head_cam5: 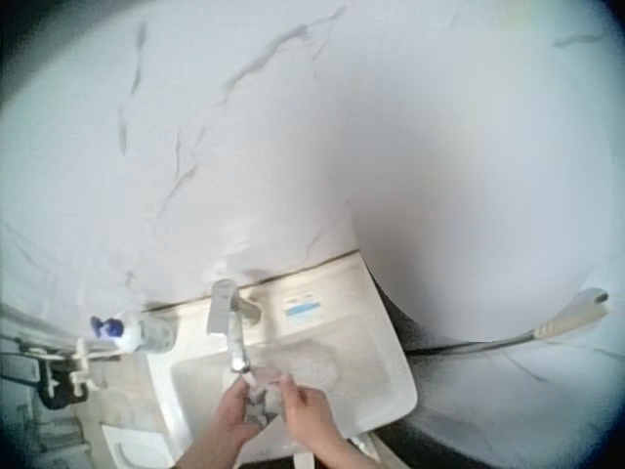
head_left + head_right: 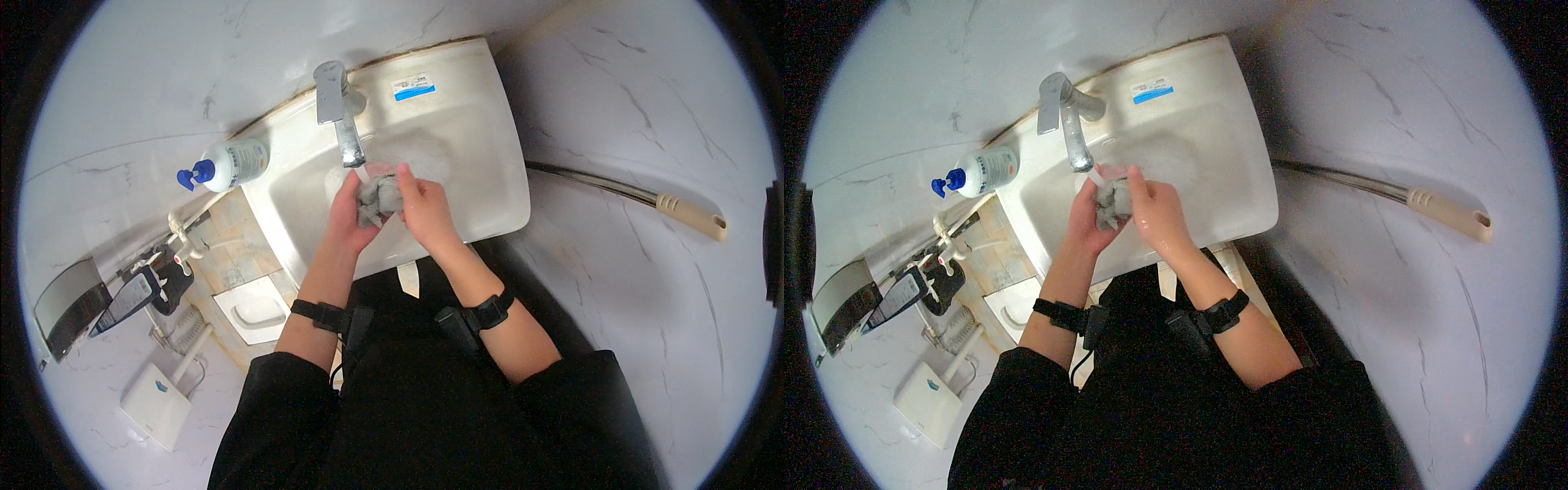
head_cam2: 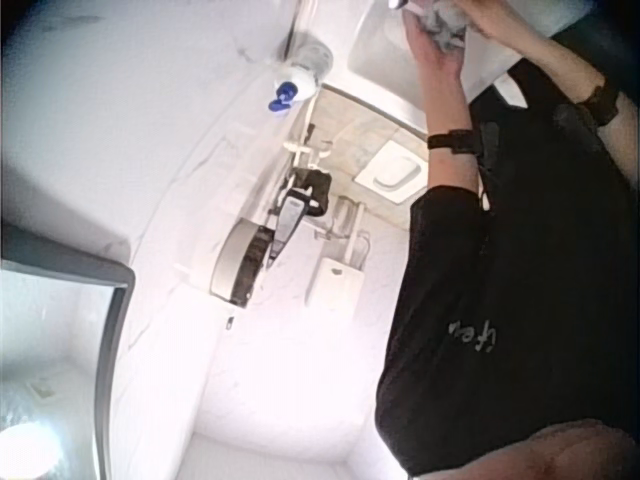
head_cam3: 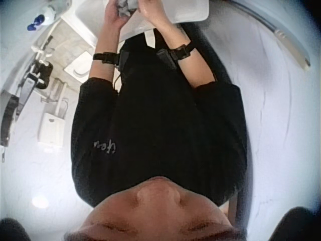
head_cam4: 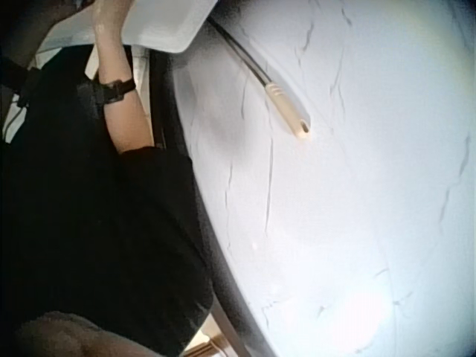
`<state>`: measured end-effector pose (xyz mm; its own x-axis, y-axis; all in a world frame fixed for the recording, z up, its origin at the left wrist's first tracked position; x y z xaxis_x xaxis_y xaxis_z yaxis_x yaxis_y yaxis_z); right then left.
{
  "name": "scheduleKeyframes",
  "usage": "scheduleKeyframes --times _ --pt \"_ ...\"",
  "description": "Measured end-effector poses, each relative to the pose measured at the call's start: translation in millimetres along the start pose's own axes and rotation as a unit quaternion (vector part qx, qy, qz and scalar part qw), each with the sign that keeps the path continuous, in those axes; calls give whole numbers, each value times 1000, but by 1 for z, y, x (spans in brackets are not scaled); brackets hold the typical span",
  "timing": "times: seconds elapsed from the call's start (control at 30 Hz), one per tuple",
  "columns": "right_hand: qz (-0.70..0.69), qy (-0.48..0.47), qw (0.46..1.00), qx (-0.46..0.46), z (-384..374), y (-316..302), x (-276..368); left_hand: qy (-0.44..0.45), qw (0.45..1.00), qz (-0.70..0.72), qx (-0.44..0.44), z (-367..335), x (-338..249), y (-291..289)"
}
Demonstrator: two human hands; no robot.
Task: The person applies liquid soap to a cloth and rubs it against itself by hand under a running faucet to wash it.
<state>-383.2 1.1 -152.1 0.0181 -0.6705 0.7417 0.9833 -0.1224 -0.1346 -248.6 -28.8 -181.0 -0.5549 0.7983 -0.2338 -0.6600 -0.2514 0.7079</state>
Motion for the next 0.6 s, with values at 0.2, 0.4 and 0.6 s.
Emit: scheduleKeyframes --times 0.2,0.4,0.6 --pt "-111 23 993 -39 -7 -28 -16 17 986 -29 -166 -12 -10 -3" --pt "-141 87 986 -14 0 -20 -32 19 982 7 -188 -32 -9 -7" --pt "-198 123 972 21 0 -2 -39 60 953 -63 -290 -27 -3 10"
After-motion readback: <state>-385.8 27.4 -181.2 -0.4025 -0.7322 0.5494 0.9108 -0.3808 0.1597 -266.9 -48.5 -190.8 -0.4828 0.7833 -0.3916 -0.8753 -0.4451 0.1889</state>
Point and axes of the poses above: each hand's wrist, its own z-axis away from the middle knuckle, its own y-axis out of the palm, x = y × z, the point moved 2 cm from there along -z, towards the middle knuckle, and after that the axes turned 1 degree about x, right-handed, at the moved point
